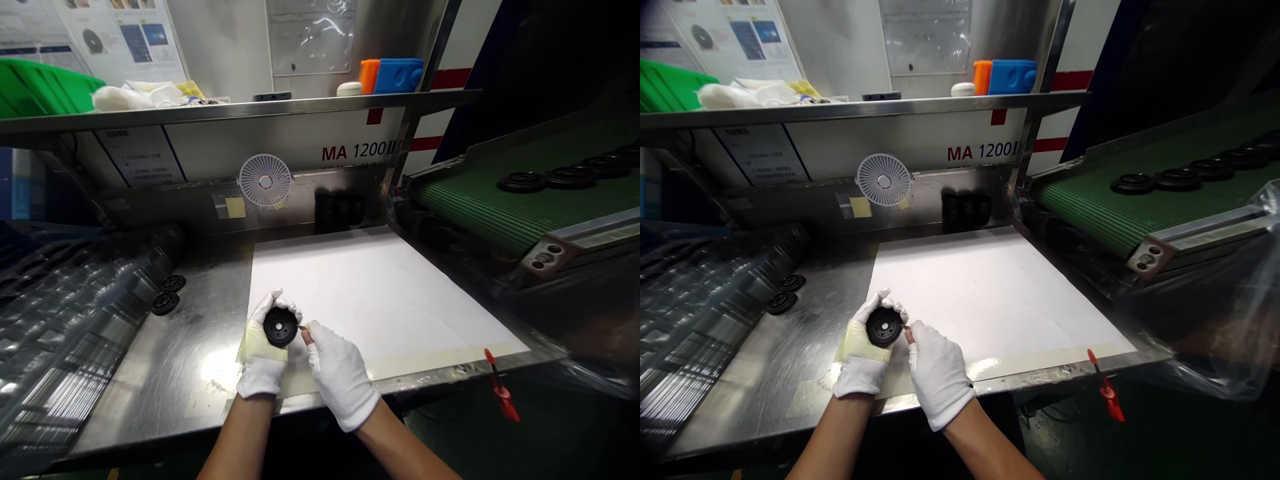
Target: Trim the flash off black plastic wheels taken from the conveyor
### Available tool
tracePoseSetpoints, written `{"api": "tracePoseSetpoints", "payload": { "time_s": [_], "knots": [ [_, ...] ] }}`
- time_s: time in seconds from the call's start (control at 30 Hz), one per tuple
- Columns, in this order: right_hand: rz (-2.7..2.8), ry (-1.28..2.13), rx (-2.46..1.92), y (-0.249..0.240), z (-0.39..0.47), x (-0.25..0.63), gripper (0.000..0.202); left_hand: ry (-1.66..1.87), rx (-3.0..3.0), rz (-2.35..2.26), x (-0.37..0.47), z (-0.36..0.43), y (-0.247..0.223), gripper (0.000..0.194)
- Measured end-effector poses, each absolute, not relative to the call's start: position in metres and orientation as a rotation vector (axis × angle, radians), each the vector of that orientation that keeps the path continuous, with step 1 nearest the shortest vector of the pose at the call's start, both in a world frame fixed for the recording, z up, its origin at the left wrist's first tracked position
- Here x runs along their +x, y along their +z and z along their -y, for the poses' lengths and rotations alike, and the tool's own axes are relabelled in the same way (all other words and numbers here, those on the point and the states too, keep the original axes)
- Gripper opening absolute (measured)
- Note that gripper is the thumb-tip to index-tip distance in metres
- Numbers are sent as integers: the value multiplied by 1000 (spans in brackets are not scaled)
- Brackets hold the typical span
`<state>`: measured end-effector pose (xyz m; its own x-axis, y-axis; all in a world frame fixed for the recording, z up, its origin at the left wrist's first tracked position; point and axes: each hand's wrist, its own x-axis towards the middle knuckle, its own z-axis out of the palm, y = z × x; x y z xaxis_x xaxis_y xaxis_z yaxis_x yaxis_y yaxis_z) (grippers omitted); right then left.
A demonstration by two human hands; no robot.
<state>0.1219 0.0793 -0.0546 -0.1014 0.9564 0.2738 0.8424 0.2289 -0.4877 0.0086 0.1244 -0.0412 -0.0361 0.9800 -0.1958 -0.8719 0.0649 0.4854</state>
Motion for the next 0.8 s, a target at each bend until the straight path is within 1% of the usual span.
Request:
{"api": "tracePoseSetpoints", "payload": {
  "time_s": [0.17, 0.3, 0.43, 0.53, 0.67, 0.8],
  "knots": [
    [2010, 319, -1593, -50, -81, 128, 24, 1499, 246, -566, 9, -121, -33, 5],
    [2031, 309, -1615, -46, -77, 128, 22, 1474, 225, -561, 10, -123, -32, 6],
    [2111, 333, -1532, -47, -70, 125, 19, 1476, 124, -562, 8, -125, -34, 7],
    [2062, 297, -1577, -48, -75, 127, 22, 1475, 185, -545, 7, -124, -36, 6],
    [2062, 218, -1630, -47, -83, 129, 19, 1483, 207, -569, 9, -122, -36, 6],
    [2059, 291, -1640, -49, -77, 121, 19, 1495, 126, -565, 9, -126, -39, 6]
  ]
}}
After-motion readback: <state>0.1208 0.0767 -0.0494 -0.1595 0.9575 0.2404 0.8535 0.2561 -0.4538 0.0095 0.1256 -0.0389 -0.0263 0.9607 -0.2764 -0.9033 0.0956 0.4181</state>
